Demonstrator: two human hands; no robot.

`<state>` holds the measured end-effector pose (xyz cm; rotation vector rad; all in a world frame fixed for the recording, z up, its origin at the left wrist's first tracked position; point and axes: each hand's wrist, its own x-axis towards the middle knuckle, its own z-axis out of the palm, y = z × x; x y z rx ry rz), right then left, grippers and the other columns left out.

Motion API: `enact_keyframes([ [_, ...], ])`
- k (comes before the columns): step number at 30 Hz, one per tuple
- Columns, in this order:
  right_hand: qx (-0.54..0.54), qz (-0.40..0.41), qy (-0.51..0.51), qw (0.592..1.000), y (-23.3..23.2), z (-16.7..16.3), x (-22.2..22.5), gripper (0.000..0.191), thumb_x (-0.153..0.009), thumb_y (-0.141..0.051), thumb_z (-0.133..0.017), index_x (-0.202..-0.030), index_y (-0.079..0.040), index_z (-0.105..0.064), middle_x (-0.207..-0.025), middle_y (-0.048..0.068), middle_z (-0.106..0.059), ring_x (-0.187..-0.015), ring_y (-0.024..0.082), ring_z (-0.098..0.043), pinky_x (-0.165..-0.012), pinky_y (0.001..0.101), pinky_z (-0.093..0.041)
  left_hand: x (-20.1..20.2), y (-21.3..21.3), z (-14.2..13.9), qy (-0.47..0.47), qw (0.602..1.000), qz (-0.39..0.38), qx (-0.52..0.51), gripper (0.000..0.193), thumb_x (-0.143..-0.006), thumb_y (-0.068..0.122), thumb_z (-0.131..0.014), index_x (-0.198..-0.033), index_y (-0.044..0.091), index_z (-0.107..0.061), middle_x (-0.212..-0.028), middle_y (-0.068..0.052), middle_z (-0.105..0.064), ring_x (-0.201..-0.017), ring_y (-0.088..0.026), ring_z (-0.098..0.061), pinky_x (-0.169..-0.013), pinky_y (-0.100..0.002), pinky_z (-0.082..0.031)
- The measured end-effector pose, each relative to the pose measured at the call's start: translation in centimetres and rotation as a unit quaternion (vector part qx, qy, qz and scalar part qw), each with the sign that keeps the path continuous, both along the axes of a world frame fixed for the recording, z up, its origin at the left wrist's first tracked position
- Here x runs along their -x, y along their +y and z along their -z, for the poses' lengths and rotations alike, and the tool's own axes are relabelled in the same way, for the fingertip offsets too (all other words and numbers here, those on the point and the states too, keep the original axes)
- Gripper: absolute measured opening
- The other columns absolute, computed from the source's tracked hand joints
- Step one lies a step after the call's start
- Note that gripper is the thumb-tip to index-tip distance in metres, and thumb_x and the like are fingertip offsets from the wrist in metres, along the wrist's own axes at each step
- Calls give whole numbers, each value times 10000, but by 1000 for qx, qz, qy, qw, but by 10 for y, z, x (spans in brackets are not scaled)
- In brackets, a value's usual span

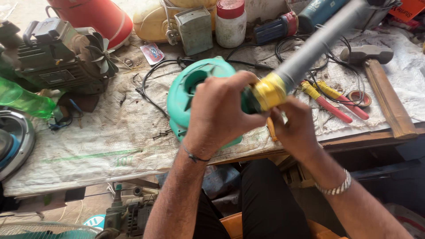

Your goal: The person assembles a teal leaf blower on a workbench. They attach the handle, secure it with screws using a screwdriver, and then wrap yellow tape around the nozzle to secure it.

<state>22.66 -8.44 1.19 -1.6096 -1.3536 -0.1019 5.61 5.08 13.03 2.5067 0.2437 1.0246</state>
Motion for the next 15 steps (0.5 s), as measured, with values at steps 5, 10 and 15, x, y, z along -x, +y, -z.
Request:
enact_keyframes([
  [5,17,-87,0,996,-44,-21,41,182,-849,147,-607,-913,-19,-572,-811,87,-624,-705,206,-658,-604,323,-500,7,9,-2,-44,999,5,-8,502,-665,268,-950,-1078,92,-724,-859,-67,-771,-712,-182,-776,-668,-332,-621],
  [10,4,-182,-11,983,-96,-60,53,252,-824,119,-613,-1000,-53,-667,-892,58,-666,-799,247,-688,-743,336,-541,0,-11,1,27,999,25,9,528,-724,291,-930,-1149,129,-661,-909,-36,-751,-829,-161,-771,-739,-336,-620],
  [15,-47,-157,-102,981,-92,-107,59,239,-829,63,-651,-1001,-102,-646,-980,22,-732,-943,279,-713,-942,375,-507,4,-38,6,-22,996,35,-81,561,-648,210,-887,-1156,163,-653,-1063,-26,-696,-898,-242,-700,-722,-382,-579],
])
